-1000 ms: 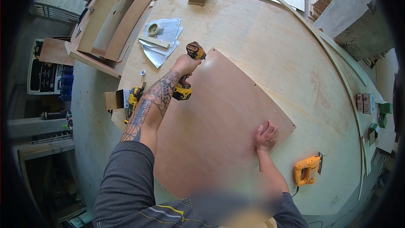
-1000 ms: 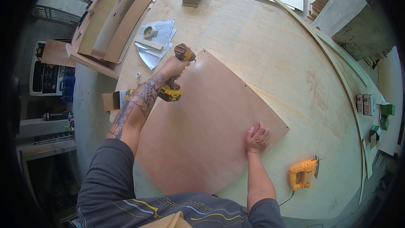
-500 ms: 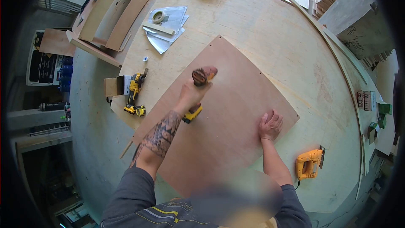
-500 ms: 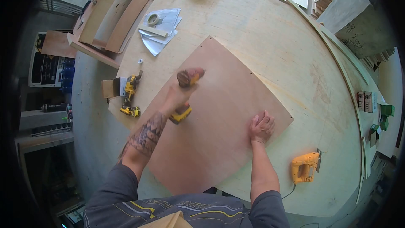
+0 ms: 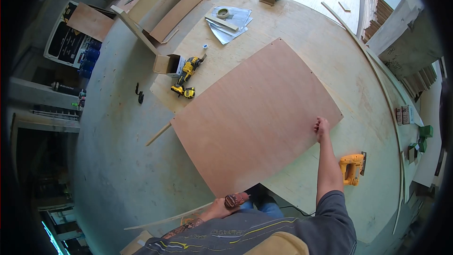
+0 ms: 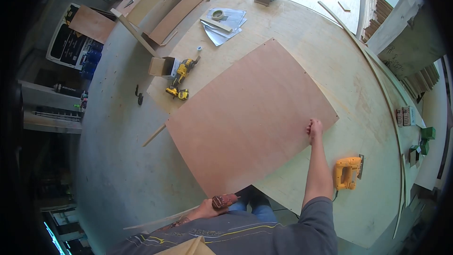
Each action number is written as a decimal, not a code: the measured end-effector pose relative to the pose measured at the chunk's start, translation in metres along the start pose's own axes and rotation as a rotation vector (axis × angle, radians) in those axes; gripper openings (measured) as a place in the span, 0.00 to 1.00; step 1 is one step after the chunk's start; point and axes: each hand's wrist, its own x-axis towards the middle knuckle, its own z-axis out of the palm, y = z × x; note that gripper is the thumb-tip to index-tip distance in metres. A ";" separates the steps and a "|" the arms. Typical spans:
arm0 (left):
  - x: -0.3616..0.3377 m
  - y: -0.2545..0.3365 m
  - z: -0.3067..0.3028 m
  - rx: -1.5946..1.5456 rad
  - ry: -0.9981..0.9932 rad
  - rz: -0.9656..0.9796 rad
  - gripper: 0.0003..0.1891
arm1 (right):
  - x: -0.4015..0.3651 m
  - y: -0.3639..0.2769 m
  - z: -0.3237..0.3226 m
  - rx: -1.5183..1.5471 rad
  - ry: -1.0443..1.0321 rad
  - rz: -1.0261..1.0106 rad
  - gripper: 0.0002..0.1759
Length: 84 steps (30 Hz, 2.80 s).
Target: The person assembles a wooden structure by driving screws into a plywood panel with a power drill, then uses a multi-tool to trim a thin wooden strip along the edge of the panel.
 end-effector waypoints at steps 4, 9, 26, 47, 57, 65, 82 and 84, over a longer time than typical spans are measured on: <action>-0.039 -0.024 -0.022 0.203 -0.048 -0.116 0.33 | -0.138 0.062 0.023 0.509 -0.196 0.065 0.23; -0.068 0.039 -0.055 0.094 0.219 -0.011 0.32 | -0.294 0.135 0.052 0.601 -0.482 0.268 0.14; -0.097 0.086 -0.056 -0.199 0.367 0.413 0.26 | -0.420 0.044 0.093 -0.276 -0.676 -0.026 0.12; -0.109 0.066 -0.058 -0.245 0.371 0.437 0.27 | -0.478 0.044 0.124 0.236 -0.740 0.340 0.06; -0.065 0.047 -0.048 -0.215 0.484 0.625 0.24 | -0.466 0.049 0.143 0.344 -0.761 0.347 0.05; 0.006 0.072 -0.074 -0.917 0.267 0.121 0.10 | -0.376 0.082 0.167 0.148 -0.548 0.326 0.18; 0.322 0.103 -0.275 -0.524 0.515 0.019 0.11 | -0.081 0.079 0.128 -1.057 0.635 -0.912 0.16; 0.338 0.120 -0.285 -0.528 0.502 0.012 0.13 | -0.076 0.072 0.125 -1.053 0.622 -0.927 0.16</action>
